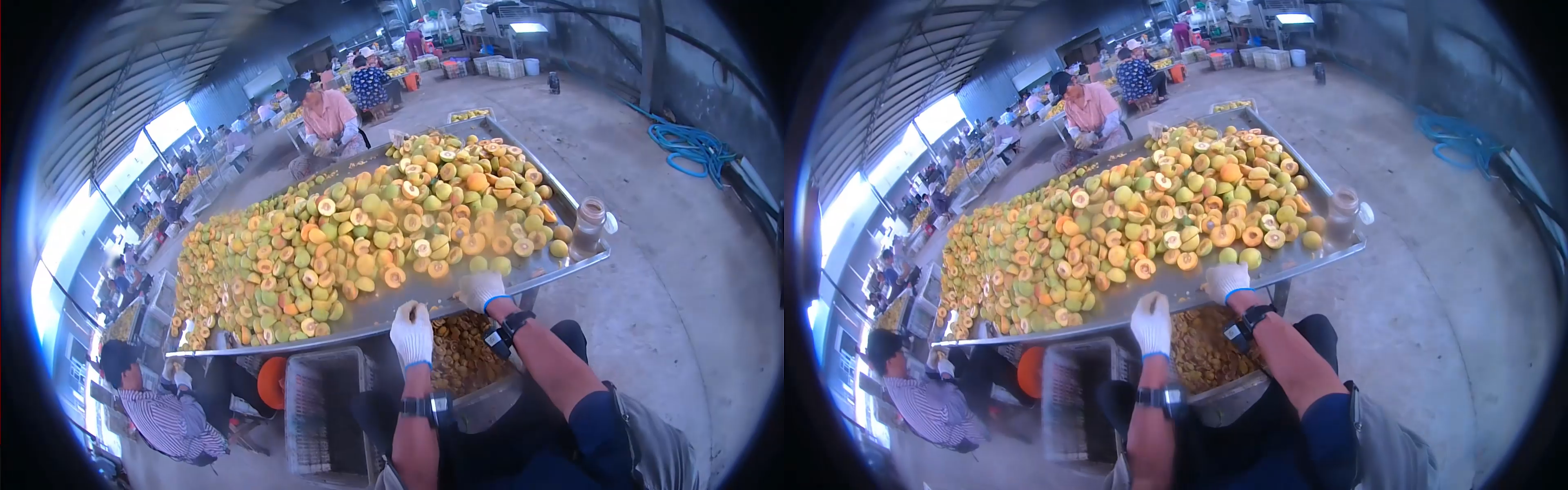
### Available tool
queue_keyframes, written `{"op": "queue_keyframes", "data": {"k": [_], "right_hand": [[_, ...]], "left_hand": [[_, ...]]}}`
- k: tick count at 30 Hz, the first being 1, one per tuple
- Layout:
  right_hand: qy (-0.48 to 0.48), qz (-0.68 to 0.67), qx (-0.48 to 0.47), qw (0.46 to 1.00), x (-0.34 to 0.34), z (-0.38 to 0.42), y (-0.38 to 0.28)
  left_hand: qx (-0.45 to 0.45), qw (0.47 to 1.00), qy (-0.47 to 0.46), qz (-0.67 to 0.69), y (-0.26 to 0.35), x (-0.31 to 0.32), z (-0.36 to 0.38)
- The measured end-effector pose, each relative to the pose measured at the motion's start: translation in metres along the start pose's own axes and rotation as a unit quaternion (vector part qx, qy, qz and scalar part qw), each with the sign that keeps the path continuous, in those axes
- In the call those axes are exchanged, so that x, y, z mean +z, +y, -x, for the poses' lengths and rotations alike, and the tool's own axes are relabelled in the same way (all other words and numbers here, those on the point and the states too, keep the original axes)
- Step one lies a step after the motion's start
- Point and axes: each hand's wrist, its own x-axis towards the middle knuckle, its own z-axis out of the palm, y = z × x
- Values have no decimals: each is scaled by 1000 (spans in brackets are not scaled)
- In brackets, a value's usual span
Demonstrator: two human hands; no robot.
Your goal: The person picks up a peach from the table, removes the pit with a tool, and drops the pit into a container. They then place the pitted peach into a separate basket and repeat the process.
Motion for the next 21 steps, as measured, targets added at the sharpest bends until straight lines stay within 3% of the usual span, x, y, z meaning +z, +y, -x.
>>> {"op": "queue_keyframes", "data": {"k": [3,6,8,12,18,20,21], "right_hand": [[0,25,18,1000,16,-17,2],[-54,51,33,997,25,-22,3],[10,48,9,999,36,-18,6],[62,64,-29,996,31,-4,8],[56,52,-77,994,21,2,16],[106,48,-137,984,60,-6,38],[99,34,-156,982,30,3,31]], "left_hand": [[-15,998,-31,-60,-14,45,-55],[-81,972,-125,-182,-35,88,-102],[-107,936,-181,-281,-45,115,-117],[-132,925,-195,-297,-62,158,-116],[-61,958,-228,-165,-75,138,-130],[-40,986,-156,-37,-68,108,-127],[-48,984,-163,-46,-61,87,-120]]}}
